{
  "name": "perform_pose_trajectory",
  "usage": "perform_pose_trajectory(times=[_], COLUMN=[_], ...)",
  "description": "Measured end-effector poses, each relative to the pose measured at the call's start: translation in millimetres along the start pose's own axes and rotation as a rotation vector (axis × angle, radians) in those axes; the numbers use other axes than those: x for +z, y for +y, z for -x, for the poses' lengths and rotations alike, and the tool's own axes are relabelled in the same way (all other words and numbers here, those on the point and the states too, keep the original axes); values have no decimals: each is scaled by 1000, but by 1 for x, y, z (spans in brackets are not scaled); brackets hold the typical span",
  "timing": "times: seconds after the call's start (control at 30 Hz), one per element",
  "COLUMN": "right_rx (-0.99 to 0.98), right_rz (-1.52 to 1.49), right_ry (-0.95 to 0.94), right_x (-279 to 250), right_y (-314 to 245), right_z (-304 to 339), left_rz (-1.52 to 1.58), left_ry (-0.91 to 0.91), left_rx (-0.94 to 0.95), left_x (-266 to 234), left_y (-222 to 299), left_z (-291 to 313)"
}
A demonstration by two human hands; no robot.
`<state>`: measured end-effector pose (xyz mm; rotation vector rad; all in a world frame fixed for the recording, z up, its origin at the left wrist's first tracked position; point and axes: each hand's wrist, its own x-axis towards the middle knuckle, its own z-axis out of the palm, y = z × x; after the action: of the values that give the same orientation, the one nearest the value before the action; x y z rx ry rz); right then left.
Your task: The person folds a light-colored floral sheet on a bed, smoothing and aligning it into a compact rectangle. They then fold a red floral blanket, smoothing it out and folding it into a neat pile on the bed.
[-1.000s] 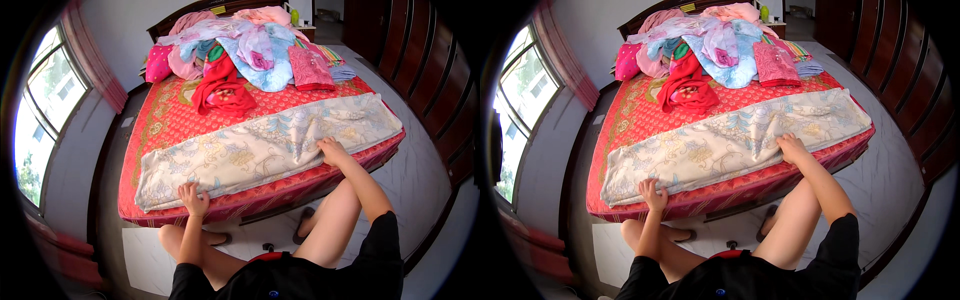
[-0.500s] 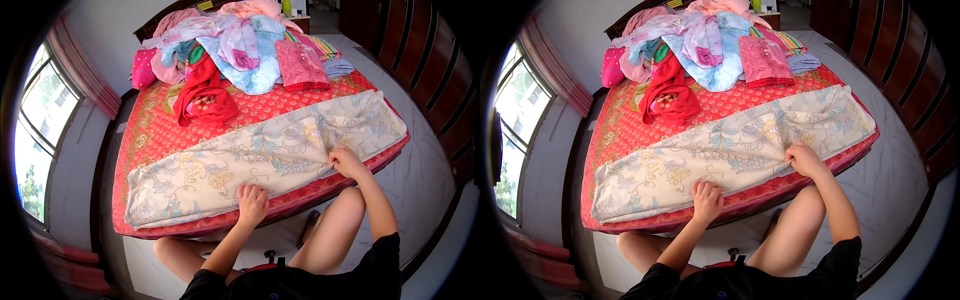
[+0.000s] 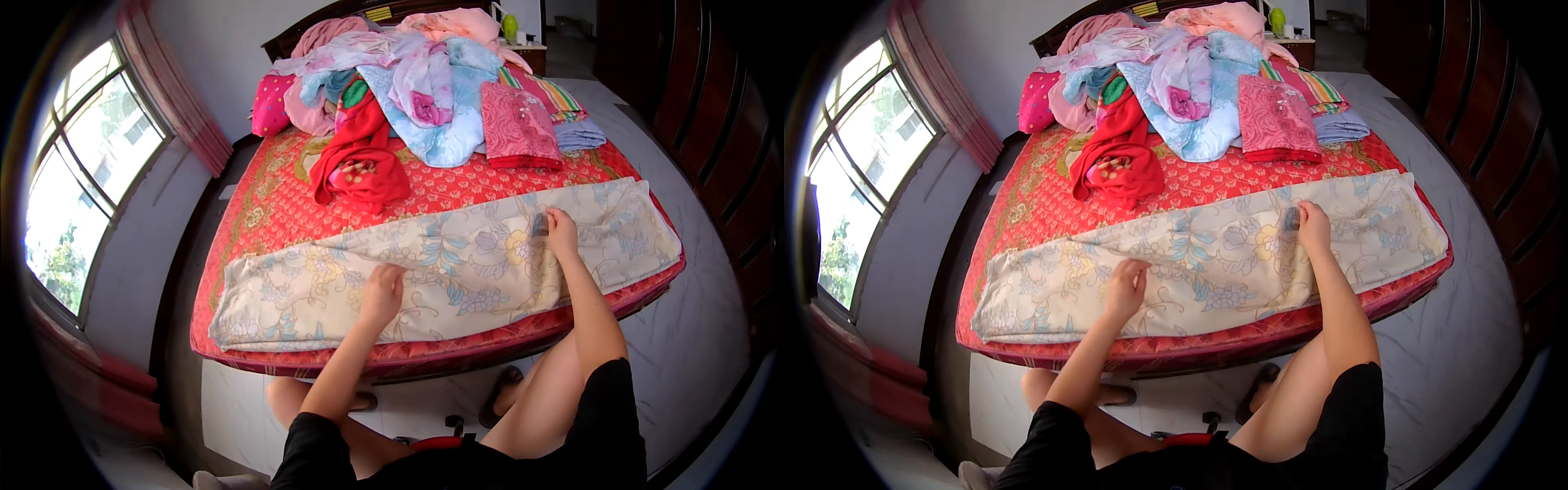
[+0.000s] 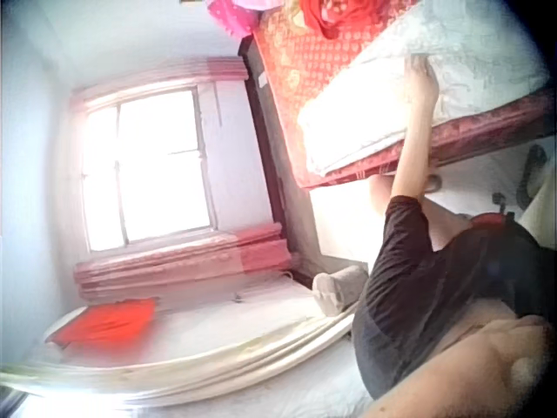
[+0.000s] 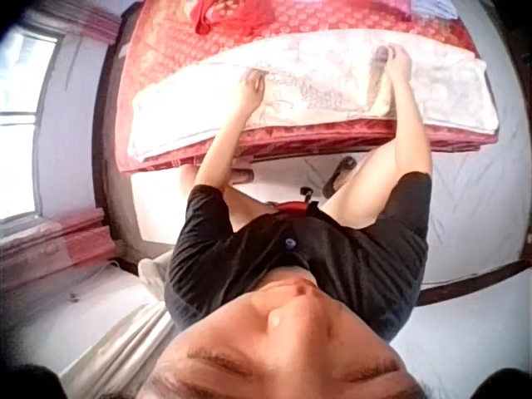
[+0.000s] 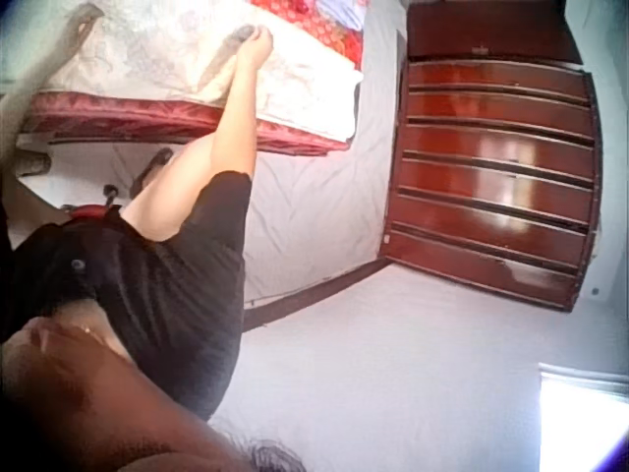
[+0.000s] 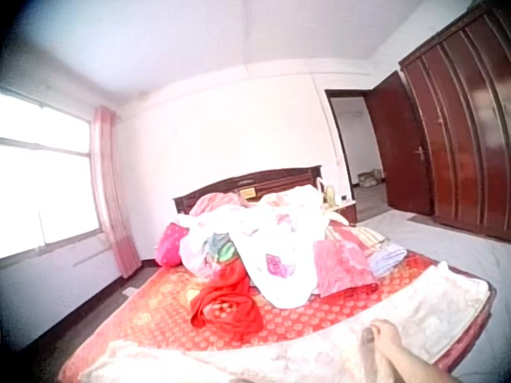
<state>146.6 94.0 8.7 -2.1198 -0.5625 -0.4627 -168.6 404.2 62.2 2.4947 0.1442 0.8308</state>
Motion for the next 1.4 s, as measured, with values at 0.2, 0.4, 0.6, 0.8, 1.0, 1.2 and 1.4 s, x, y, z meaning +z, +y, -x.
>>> perform_pose_trajectory(times=[0.2,0.4,0.6,0.8,1.0,1.2,1.4], right_rx=[215,435,393,-37,-31,348,839], right_rz=[309,511,91,-25,128,310,318], right_ry=[-330,-689,-187,126,-67,-245,-274], right_x=[-9,-62,-113,-38,-32,-118,-207], right_y=[3,5,-7,-6,9,14,51], right_z=[2,-17,-26,-41,-22,1,45], left_rz=[19,-253,370,-16,-158,-91,-167], left_ry=[-94,-70,-6,81,-124,-426,-303], left_rx=[-333,-302,-529,-297,-117,61,26], left_x=[44,81,55,59,90,89,117], left_y=[-67,-49,-48,-84,-4,119,125], left_z=[-50,-44,-72,-114,-57,30,55])
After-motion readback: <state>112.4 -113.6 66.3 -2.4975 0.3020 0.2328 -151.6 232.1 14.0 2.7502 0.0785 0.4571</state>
